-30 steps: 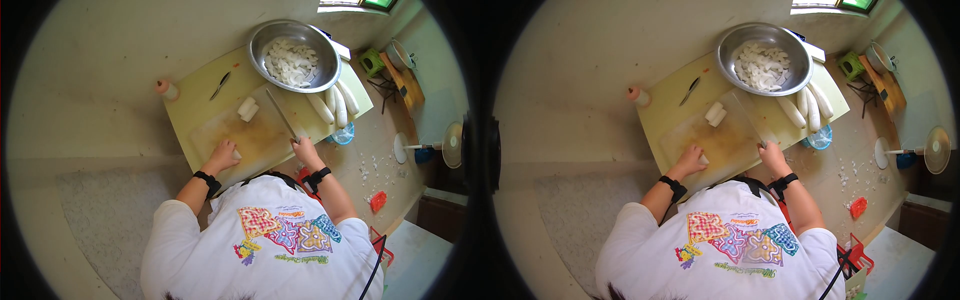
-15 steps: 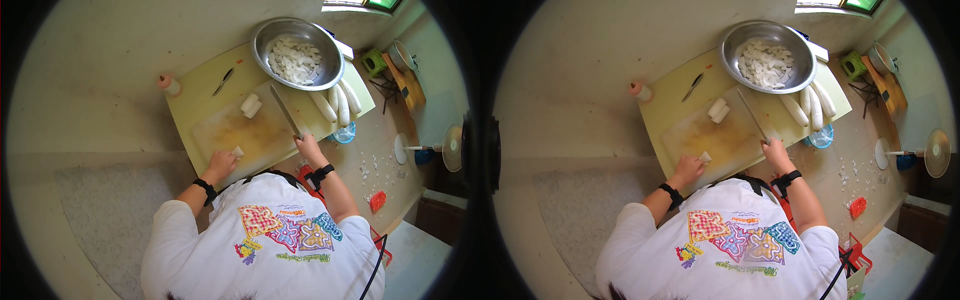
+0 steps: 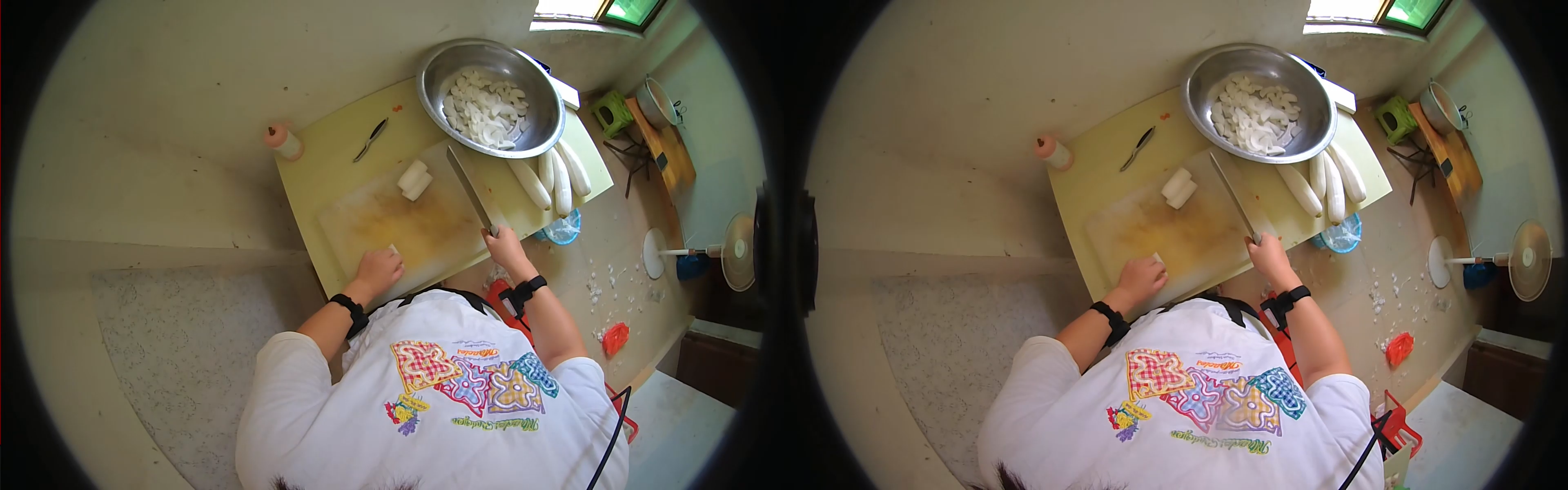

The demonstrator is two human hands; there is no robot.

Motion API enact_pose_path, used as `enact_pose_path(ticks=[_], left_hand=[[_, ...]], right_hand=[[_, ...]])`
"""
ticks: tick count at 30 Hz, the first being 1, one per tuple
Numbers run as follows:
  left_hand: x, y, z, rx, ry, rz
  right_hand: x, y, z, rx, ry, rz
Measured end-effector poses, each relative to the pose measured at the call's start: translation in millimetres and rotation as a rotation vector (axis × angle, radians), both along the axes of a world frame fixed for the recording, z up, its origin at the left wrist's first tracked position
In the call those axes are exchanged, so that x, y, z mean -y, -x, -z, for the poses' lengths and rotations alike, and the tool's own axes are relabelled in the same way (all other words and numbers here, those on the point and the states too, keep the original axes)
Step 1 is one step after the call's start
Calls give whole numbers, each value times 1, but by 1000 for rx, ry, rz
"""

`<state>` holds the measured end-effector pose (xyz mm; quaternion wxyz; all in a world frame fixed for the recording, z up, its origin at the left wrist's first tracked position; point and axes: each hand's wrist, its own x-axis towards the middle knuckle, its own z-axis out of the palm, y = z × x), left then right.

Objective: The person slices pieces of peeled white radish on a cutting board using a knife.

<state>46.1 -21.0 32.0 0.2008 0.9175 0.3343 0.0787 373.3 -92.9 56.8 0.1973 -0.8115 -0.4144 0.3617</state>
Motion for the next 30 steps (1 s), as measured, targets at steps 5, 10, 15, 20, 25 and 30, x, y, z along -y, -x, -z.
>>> enact_pose_path(ticks=[5, 10, 15, 20, 25, 30], left_hand=[[3, -8, 5, -40, -24, 38], [0, -12, 2, -91, 45, 52], [-8, -65, -74, 120, 824, -29], [-62, -120, -189, 1151, 1413, 16], [-64, -114, -135, 973, 1207, -204], [-43, -54, -54, 731, 1121, -507]], right_hand=[[1, 1, -2, -28, 16, 19], [1, 2, -1, 16, -5, 4], [3, -2, 17, 62, -53, -7], [2, 6, -4, 35, -35, -6], [3, 2, 9, 34, -20, -9], [4, 6, -3, 54, -31, -9]])
